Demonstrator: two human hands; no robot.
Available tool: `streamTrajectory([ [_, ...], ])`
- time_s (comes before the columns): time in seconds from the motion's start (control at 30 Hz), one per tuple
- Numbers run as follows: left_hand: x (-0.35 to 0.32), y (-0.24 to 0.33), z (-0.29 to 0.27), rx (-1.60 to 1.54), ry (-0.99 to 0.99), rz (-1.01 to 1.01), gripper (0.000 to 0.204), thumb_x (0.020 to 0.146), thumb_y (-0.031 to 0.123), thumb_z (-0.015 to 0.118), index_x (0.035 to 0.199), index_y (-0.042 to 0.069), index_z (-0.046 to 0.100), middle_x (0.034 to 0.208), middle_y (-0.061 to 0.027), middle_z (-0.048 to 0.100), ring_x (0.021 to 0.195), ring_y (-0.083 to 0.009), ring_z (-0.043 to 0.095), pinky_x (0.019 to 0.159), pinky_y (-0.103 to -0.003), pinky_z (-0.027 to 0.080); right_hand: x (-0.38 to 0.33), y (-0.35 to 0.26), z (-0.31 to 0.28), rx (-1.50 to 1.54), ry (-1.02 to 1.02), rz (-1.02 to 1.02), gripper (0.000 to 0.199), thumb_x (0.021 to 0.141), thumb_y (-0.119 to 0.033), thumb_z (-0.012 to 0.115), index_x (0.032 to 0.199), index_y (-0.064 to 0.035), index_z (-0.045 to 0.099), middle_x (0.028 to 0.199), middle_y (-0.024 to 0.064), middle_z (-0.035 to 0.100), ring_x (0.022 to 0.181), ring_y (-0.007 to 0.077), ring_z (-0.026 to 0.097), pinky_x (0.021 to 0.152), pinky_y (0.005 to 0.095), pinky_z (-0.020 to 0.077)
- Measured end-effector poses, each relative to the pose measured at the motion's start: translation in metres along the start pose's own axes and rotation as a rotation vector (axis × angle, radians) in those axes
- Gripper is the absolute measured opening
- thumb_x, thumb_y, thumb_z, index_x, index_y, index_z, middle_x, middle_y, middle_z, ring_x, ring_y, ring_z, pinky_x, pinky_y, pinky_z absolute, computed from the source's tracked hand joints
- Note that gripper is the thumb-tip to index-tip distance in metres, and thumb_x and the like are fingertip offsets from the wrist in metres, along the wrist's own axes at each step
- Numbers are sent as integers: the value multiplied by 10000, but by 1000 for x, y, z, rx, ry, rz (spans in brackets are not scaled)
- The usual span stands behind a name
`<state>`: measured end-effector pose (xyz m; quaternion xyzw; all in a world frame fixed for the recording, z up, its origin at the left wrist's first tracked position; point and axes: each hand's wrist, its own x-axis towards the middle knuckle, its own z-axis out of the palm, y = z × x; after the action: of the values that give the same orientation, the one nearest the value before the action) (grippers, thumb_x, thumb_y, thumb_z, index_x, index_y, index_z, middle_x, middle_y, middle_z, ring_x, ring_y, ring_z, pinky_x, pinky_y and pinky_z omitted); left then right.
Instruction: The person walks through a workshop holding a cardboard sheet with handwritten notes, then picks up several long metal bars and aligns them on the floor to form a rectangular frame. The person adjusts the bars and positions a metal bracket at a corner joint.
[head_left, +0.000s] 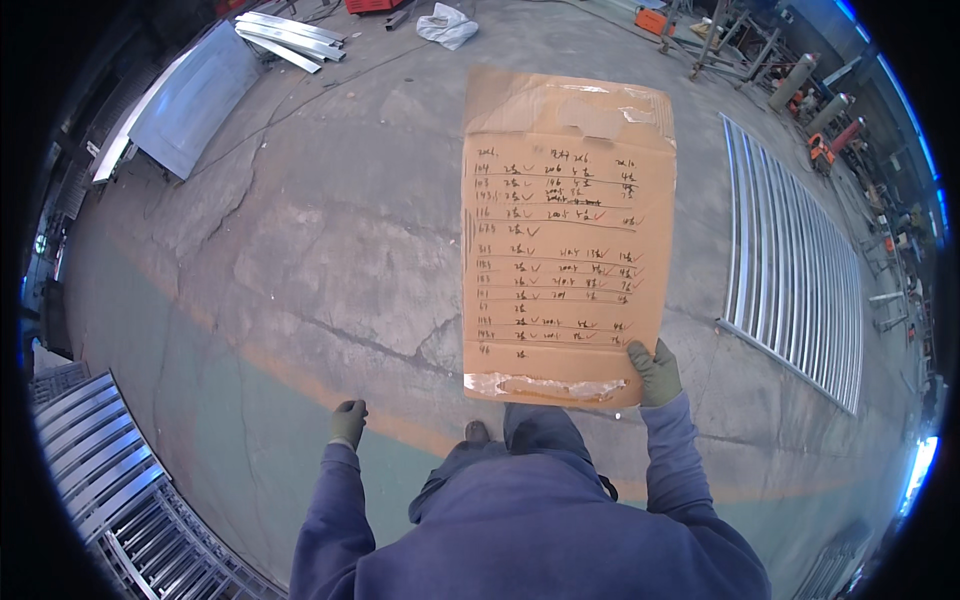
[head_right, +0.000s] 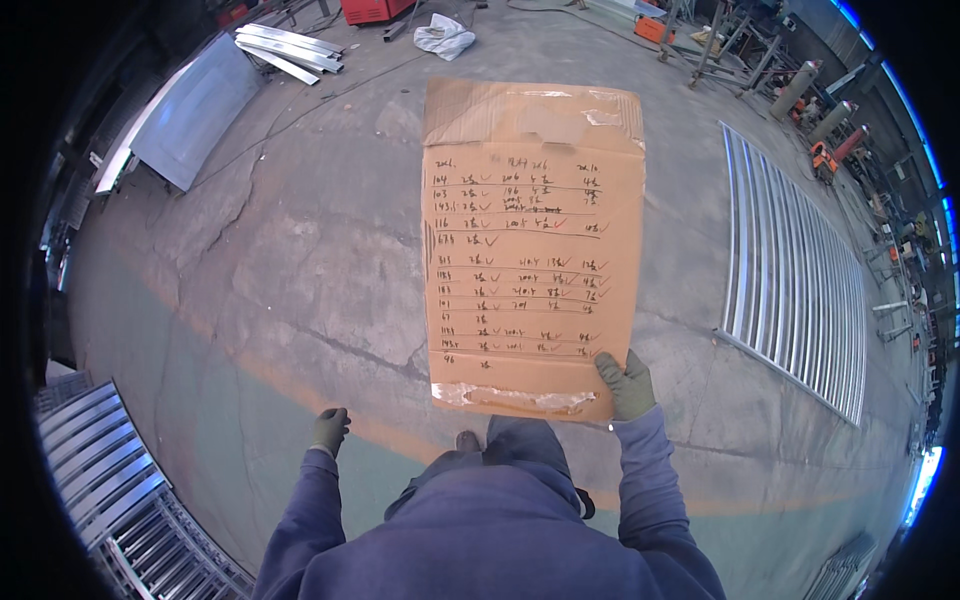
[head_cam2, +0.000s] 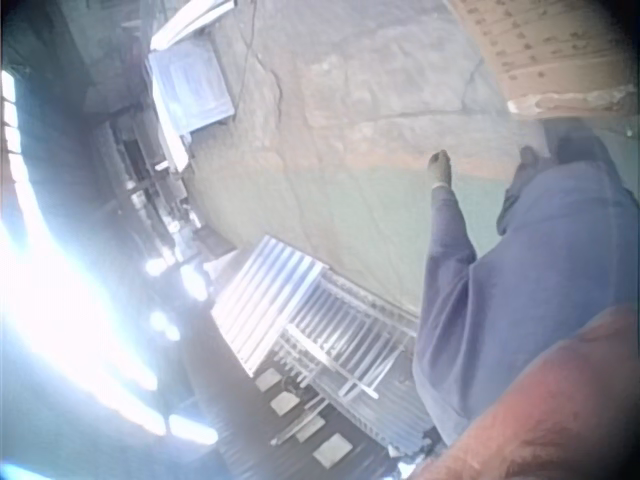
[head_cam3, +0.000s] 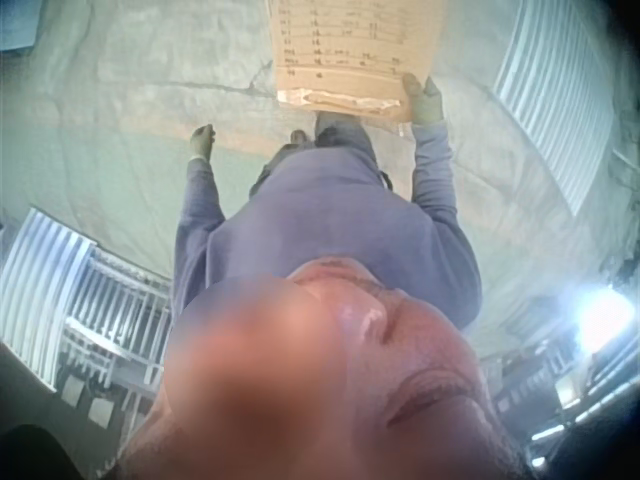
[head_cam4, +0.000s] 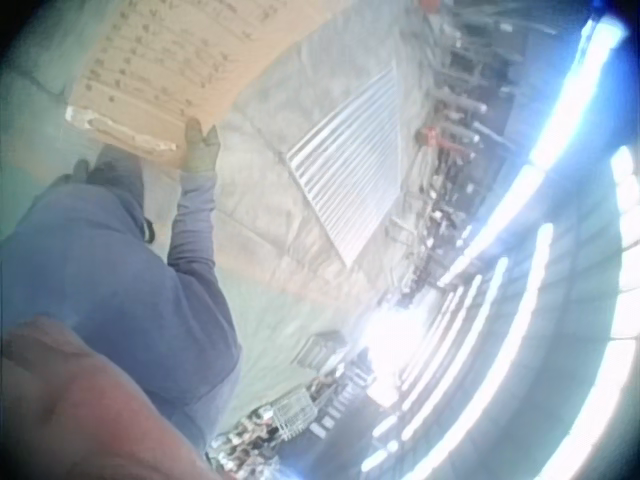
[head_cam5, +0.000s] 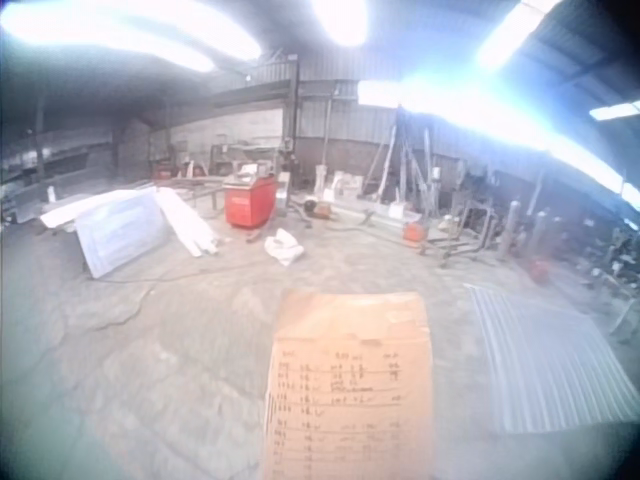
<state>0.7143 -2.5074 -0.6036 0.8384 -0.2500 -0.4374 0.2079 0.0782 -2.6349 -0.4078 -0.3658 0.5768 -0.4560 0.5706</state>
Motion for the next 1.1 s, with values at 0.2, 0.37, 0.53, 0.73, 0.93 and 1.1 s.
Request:
streamTrajectory([
  [0.2,-49,-45,40,-36,-74,-204,408,985,354,681,1114,-23,765,911,-118,783,735,-203,700,682,-362,554,5,15,1,73,22,73,403,1080,-232,744,1385,25,688,1240,66,769,1048,120,707,897,298,589],
  [0.37,-98,-145,73,-4,-152,-404,415,963,368,663,1112,-4,770,944,-128,797,721,-239,720,598,-426,553,1,42,1,82,-5,10,416,1081,-238,741,1394,30,682,1239,85,766,1035,132,714,902,303,589],
  [0.53,-172,-201,74,-183,-73,-265,448,941,329,697,1212,-26,739,994,-133,799,729,-236,715,622,-406,565,-105,29,-4,106,-41,-92,415,1086,-233,730,1396,38,675,1218,94,770,1004,145,726,867,301,598],
  [0.73,-399,-461,-51,-51,-162,-283,403,938,304,699,1175,-18,751,957,-125,798,732,-231,721,640,-396,569,-514,97,-12,109,115,-28,418,1084,-229,731,1400,38,668,1208,106,772,982,159,735,840,311,604],
  [0.93,-518,-608,-127,186,-316,-210,457,989,395,551,1040,3,779,954,-178,800,819,-286,765,796,-429,586,-816,165,-2,97,302,76,445,1083,-245,733,1413,42,657,1219,115,769,985,162,735,836,318,603],
  [1.1,-419,-299,-60,-39,-489,141,531,1039,482,668,1285,13,707,1017,-60,768,852,-162,700,770,-324,567,-668,130,-8,99,317,56,459,1084,-249,728,1429,44,647,1236,115,766,1006,165,733,853,319,601],
])
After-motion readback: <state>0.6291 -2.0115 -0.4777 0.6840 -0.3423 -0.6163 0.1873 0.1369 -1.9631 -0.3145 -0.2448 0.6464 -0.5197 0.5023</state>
